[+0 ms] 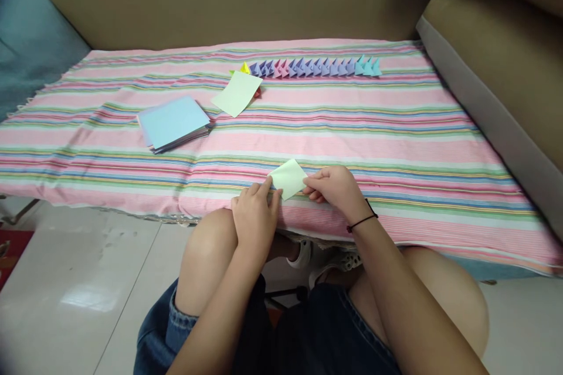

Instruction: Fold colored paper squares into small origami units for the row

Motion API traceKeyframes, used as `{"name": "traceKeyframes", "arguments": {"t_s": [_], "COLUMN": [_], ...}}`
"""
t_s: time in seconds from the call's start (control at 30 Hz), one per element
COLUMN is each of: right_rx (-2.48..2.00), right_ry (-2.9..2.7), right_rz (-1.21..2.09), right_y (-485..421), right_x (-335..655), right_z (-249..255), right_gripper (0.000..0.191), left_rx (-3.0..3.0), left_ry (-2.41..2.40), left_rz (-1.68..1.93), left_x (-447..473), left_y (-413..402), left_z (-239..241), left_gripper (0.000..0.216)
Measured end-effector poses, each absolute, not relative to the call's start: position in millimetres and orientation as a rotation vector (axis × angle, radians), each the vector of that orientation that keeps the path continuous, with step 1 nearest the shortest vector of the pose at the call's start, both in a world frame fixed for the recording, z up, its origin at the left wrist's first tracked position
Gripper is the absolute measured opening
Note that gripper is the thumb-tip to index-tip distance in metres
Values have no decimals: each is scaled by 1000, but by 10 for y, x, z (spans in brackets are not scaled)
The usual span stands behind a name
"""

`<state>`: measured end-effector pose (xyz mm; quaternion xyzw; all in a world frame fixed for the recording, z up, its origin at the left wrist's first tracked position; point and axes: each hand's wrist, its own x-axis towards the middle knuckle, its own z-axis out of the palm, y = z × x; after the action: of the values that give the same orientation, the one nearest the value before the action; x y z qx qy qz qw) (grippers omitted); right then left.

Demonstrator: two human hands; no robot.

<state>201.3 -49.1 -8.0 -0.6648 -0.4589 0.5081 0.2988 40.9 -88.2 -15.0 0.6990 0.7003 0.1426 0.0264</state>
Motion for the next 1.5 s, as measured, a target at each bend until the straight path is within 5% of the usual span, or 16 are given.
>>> {"name": "traceKeyframes", "arguments": {"t_s": [0.47,0.57,0.7,0.9,1.33,1.5], "right_rx": [-1755,-1750,-1751,-1760,-1801,-1834], "right_ry": [-1194,-1177,-1143,-994,-1110,-1438], "right_rz": [1353,1357,1400,1496,1389,791], "right_y": [-483,-486,-483,-505,-553,-654], "right_x": [2005,1993,1994,2076,2062,1963], "right_z": [-94,-84,-38,35,-10,31], "right_gripper": [13,12,14,27,21,15], "left_rx": [2100,2316,2460,2405,2377,2379], "left_ry": [2169,1857,1479,1487,1496,1498], "left_rz": [641,794,750,785,763,758], "left_x": [395,385,380,372,366,367], "left_y": [-857,-832,-812,-833,-847,-845], "left_z": [-188,-232,-272,-302,-296,-293], "left_gripper": [46,30,34,36,41,40]}}
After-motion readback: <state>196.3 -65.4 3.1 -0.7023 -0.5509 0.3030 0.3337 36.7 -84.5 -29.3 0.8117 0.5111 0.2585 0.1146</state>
